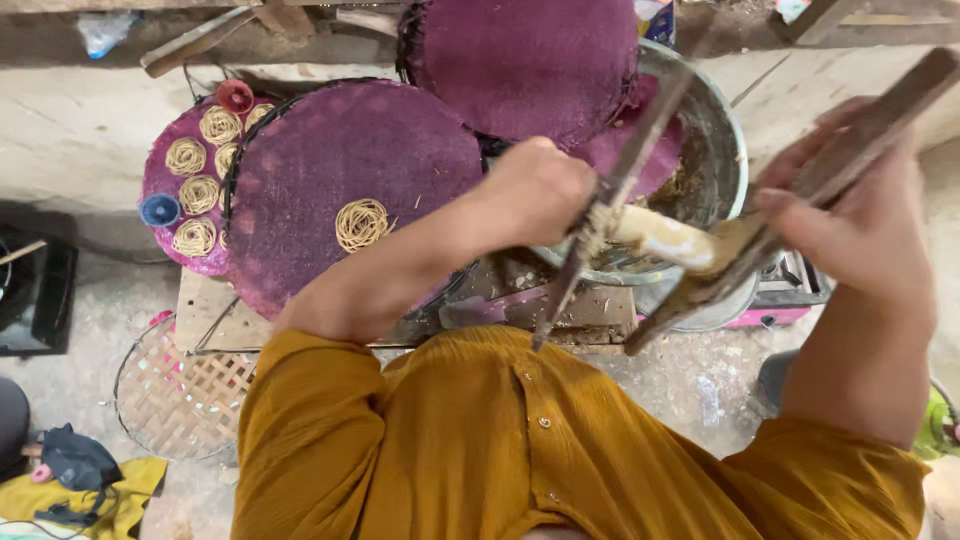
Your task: The person packs dough into a hand-held extruder press and squeezes it to extrude noodle strands onto round purple trays, forming spiral nests. They cut the strands free by hand, cover finished trays with cloth, and reload the press with more dough from a basin to continue.
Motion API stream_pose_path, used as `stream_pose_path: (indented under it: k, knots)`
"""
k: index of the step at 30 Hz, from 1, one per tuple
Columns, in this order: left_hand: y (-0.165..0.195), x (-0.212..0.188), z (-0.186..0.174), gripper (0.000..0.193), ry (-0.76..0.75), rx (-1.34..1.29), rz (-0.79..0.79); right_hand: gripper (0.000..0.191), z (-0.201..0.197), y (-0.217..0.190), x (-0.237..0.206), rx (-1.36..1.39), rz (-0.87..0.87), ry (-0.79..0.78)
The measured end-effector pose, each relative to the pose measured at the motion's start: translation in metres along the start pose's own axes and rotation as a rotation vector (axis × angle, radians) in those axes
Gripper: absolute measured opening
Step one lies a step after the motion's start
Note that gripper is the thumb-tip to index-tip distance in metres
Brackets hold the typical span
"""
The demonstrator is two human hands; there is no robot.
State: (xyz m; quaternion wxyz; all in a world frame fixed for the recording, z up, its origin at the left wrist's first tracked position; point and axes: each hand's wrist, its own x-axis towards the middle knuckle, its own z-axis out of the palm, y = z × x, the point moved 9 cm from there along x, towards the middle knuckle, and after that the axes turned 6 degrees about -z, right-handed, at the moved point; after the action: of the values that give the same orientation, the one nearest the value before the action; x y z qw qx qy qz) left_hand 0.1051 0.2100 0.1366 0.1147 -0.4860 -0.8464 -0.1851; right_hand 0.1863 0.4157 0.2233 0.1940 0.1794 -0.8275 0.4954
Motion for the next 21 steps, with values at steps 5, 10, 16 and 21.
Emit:
stream_pose_path:
  k: [5, 10, 16, 21]
  knots:
    - [-0.073, -0.017, 0.026, 0.033, -0.189, -0.614, -0.307, 0.035, -0.079, 0.073, -0.03, 0.165, 0.006, 0.39]
    - [-0.055, 0.0, 0.041, 0.04, 0.066, -1.328, 0.063, 0.029, -0.051, 0.137, -0.065, 0.78, -0.347, 0.9]
    - [-0.085, 0.004, 0.005, 0.03, 0.558, -1.677, 0.257, 0.038, 0.073, 0.205, -0.049, 0.07, 0.051, 0.083]
    - [-0.093, -0.033, 0.009, 0.033, 0.507, -1.587, -0.104, 0.039, 0.135, 0.331, -0.106, -0.95, 0.132, -0.826]
